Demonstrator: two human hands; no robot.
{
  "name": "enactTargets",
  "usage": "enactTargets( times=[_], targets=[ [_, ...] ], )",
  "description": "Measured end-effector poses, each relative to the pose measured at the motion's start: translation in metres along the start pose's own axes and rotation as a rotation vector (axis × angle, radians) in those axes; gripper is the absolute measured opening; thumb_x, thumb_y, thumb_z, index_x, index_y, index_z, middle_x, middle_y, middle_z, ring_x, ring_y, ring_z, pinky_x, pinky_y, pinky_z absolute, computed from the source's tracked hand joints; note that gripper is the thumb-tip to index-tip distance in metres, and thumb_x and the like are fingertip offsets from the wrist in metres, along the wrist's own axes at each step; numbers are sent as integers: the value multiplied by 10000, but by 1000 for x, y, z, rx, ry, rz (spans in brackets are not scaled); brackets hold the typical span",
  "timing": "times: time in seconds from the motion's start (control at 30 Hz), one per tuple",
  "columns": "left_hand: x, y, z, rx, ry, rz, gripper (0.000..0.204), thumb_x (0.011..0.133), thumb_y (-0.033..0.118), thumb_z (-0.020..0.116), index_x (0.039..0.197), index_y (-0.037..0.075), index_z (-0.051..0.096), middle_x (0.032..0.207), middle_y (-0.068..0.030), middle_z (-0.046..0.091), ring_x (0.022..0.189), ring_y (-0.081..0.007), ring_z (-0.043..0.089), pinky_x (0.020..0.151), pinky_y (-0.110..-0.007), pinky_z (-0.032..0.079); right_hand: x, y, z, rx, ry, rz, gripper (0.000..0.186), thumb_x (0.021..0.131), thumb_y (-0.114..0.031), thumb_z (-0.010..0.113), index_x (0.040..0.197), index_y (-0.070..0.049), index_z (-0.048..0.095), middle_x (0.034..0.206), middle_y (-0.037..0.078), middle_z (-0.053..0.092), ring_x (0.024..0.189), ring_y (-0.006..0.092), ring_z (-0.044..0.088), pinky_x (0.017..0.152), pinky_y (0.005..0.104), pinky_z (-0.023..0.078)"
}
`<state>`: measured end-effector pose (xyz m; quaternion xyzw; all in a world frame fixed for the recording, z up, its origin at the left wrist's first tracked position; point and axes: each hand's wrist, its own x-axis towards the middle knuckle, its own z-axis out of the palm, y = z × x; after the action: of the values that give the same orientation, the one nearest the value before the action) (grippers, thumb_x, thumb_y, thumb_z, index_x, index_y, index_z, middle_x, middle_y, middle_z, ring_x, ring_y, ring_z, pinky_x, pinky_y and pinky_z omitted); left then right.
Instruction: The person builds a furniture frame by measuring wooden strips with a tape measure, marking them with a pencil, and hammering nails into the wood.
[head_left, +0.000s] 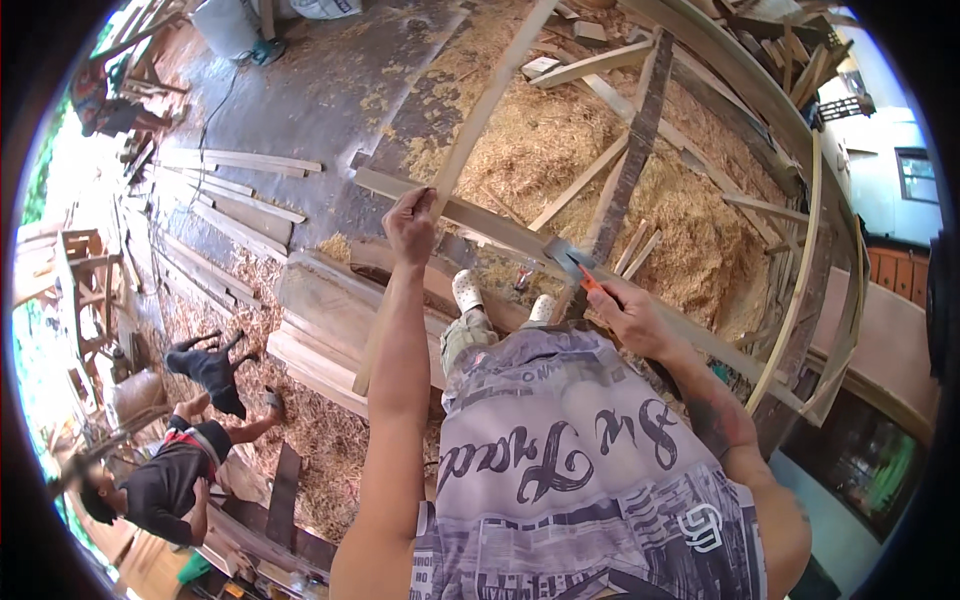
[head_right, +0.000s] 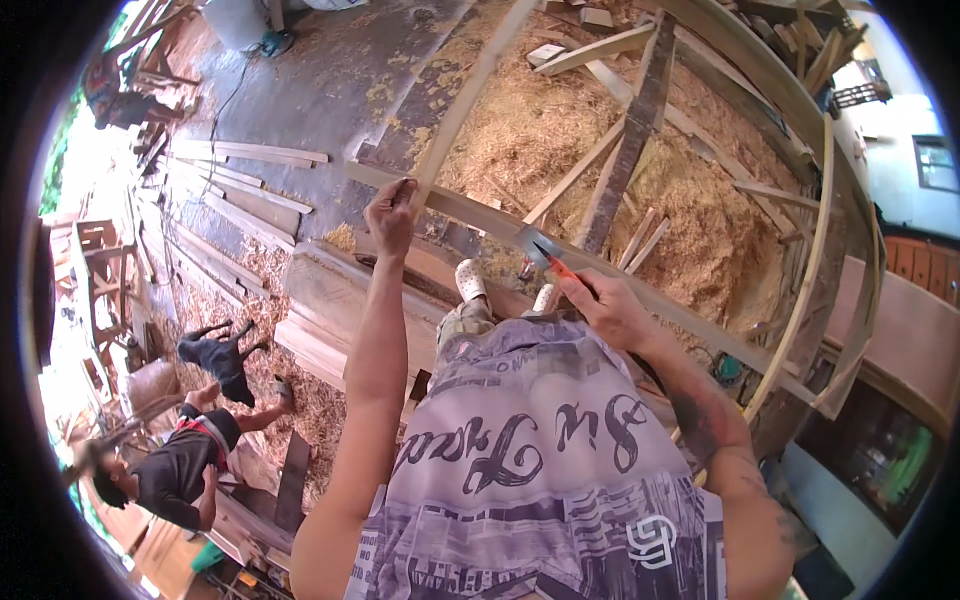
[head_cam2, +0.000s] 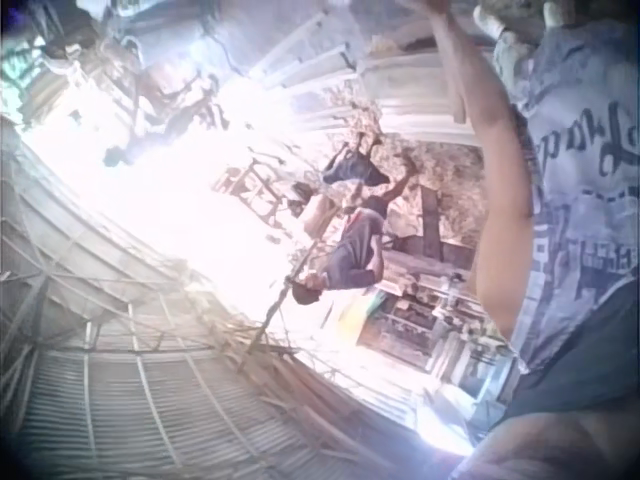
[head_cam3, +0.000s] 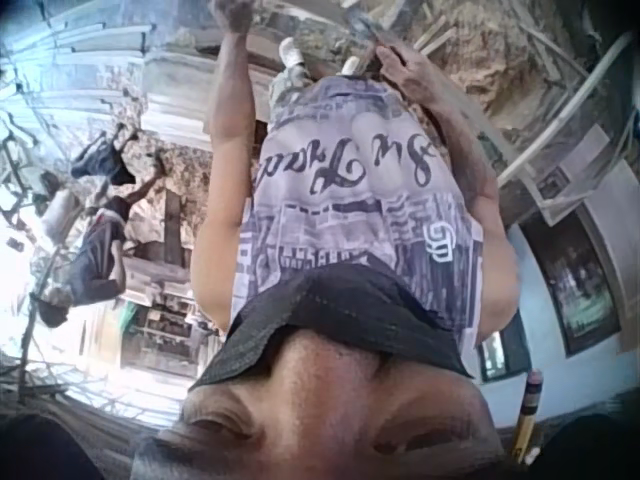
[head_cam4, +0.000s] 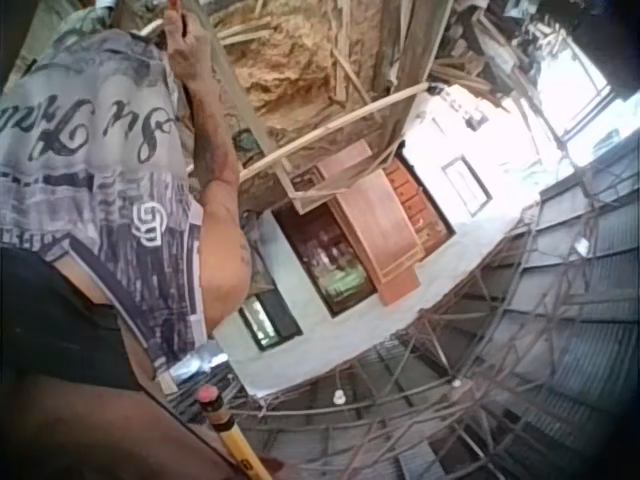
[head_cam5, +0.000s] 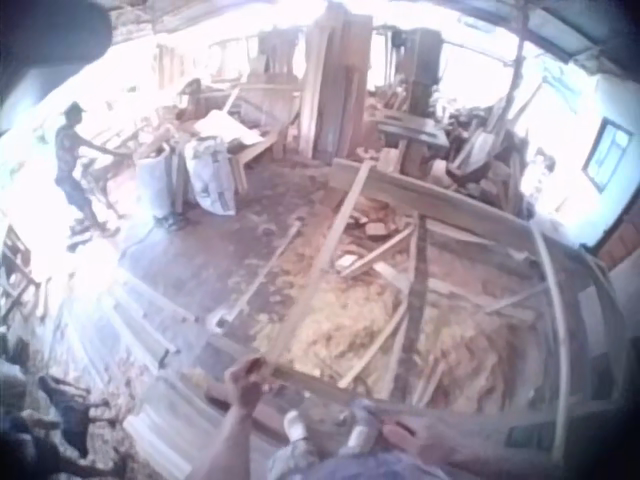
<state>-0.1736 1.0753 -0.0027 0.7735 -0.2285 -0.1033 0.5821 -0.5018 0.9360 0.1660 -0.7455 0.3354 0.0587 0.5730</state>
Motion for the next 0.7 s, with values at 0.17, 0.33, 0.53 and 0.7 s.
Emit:
enactTargets(
  times=[0.17,0.33,0.53,0.7],
  targets=[
    [-3,-2,5,20,17,-20,138,930,89,673,998,-11,740,868,-65,734,796,-93,622,738,-258,491,-23,29,-4,8,-19,141,407,1030,-372,533,997,26,611,752,57,540,718,127,485,644,331,425],
    [-1,8,7,182,114,37,188,981,149,611,968,-20,694,837,-117,709,755,-179,628,712,-322,493,-37,43,0,75,42,154,399,1021,-372,547,892,4,566,721,51,475,701,136,440,628,334,392],
    [-3,31,12,278,78,-27,273,1022,229,548,954,-5,672,857,-161,692,779,-282,634,741,-386,490,-47,40,-2,84,75,148,383,1015,-367,559,927,5,573,732,54,473,710,149,440,654,333,399],
    [-5,39,12,244,68,-46,300,1028,248,537,951,-6,676,872,-158,694,810,-278,636,774,-390,485,-52,36,-8,20,63,146,388,1008,-342,568,1154,16,603,817,127,585,773,203,531,743,353,450]
  ],
)
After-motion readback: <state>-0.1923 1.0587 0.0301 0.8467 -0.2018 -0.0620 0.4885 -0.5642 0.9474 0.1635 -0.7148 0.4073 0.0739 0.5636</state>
